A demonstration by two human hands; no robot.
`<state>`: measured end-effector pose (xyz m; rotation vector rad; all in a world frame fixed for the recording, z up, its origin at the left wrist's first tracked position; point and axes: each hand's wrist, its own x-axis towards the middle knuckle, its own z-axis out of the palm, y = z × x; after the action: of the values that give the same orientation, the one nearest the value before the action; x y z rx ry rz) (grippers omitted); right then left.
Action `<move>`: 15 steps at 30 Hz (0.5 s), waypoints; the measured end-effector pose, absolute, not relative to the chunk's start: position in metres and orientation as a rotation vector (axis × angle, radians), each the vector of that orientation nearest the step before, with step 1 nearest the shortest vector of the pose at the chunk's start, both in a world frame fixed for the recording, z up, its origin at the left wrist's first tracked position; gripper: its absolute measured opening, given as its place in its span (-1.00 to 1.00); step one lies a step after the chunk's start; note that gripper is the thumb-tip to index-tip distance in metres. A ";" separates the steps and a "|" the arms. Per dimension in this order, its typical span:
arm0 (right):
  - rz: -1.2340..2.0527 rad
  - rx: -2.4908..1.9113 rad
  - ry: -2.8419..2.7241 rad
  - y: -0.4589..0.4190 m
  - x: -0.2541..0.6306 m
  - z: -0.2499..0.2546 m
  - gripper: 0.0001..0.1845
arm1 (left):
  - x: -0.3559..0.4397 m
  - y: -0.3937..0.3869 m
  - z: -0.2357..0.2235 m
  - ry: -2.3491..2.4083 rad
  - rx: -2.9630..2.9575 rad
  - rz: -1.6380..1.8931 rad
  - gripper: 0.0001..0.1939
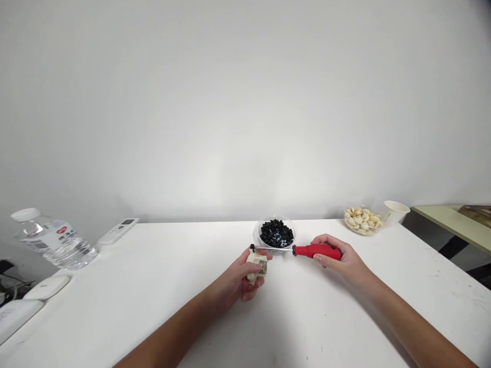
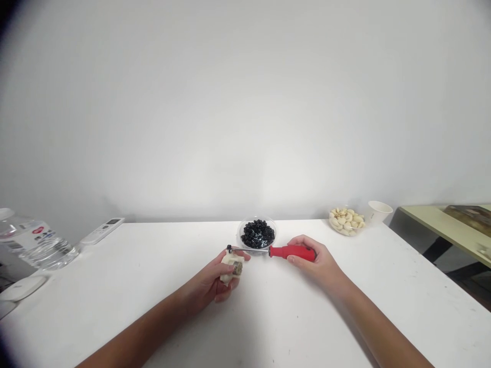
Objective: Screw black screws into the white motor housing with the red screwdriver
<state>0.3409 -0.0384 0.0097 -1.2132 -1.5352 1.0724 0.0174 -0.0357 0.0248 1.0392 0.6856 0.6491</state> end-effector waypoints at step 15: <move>1.091 -1.193 -1.533 -0.039 0.341 0.013 -0.61 | 0.018 -0.035 0.028 0.758 1.029 0.600 -0.60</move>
<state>0.3406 -0.0391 0.0128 -1.1932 -1.5335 1.0912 0.0176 -0.0346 0.0280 1.0294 0.7575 0.5997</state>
